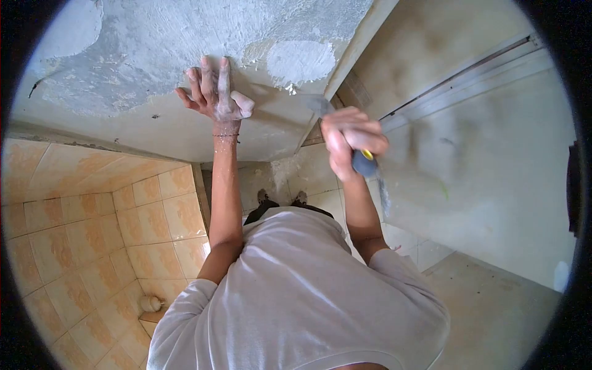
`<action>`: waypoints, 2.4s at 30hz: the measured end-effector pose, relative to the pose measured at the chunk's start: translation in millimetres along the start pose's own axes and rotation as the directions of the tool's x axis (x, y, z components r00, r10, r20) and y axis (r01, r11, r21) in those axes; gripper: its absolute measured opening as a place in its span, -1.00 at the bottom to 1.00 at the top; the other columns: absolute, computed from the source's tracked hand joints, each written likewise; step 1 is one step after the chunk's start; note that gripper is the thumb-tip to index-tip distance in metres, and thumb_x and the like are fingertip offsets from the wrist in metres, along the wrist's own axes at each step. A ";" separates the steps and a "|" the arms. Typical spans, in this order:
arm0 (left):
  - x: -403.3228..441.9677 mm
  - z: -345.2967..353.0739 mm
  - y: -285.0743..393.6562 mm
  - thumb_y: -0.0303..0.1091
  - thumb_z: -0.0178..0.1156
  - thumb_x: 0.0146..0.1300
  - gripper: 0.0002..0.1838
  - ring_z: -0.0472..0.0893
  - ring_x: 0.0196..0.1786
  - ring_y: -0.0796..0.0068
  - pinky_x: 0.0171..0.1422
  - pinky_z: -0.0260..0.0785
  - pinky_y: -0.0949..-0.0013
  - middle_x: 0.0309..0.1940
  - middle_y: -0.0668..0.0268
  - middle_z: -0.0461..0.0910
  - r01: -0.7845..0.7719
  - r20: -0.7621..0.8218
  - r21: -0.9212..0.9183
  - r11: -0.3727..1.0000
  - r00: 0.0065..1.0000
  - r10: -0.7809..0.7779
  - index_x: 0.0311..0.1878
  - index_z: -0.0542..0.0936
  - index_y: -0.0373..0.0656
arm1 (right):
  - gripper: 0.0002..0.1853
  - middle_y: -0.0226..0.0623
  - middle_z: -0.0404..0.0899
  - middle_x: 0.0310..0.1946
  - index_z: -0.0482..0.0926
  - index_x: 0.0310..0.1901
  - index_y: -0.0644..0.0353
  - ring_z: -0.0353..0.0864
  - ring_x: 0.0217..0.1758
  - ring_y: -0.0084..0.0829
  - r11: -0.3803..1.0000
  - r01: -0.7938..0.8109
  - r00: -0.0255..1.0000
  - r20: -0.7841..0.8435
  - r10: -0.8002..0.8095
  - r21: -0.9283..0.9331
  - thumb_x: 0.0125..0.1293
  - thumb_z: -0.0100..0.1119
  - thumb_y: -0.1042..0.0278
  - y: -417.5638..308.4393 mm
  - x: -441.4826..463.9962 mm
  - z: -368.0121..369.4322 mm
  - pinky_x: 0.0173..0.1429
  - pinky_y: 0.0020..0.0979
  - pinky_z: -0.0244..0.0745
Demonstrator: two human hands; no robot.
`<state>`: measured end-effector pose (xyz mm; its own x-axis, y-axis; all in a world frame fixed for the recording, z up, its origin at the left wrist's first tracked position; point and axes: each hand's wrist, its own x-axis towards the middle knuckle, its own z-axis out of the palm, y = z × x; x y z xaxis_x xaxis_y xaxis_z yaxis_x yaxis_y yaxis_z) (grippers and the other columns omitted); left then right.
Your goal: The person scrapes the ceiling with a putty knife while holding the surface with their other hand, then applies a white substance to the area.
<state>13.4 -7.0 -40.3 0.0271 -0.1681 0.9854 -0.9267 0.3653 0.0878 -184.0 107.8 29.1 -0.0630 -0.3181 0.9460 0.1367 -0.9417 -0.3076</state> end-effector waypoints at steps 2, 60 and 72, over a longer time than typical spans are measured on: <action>-0.6 1.5 -0.3 0.45 -0.78 0.28 0.00 0.15 0.50 0.15 0.59 -0.36 -0.03 0.31 0.18 0.41 -0.011 -0.022 -0.011 1.000 1.000 0.011 0.19 0.56 0.00 | -0.62 -0.38 0.32 -0.77 0.17 -0.68 0.17 0.30 -0.77 -0.47 0.999 0.008 1.000 0.022 -0.007 -0.031 0.12 0.13 0.69 -5.5 12.5 -2.2 -0.63 -0.43 0.19; -1.2 -1.1 0.5 0.50 -0.75 0.25 0.02 0.14 0.50 0.18 0.59 -0.39 -0.02 0.32 0.21 0.40 0.004 -0.009 -0.055 0.998 1.000 -0.004 0.18 0.57 0.01 | -0.63 -0.44 0.22 -0.81 0.08 -0.71 0.13 0.23 -0.81 -0.47 0.937 0.001 0.999 0.047 0.017 -0.350 -0.01 0.01 0.73 23.4 9.3 33.3 -0.68 -0.45 0.11; 0.3 -2.1 1.8 0.46 -0.71 0.29 -0.03 0.17 0.49 0.20 0.60 -0.39 -0.01 0.30 0.23 0.43 -0.010 -0.011 -0.031 0.999 1.000 0.010 0.20 0.56 0.03 | -0.61 -0.43 0.17 -0.82 0.05 -0.73 0.12 0.14 -0.82 -0.51 0.942 -0.050 0.998 0.021 0.061 -0.332 0.00 0.01 0.71 37.9 -19.4 32.3 -0.72 -0.48 0.06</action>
<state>12.5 -4.5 -39.6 0.0220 -0.1539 0.9878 -0.9148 0.3954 0.0819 -145.6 81.9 2.5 -0.0343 -0.3722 0.9275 -0.1968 -0.9074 -0.3714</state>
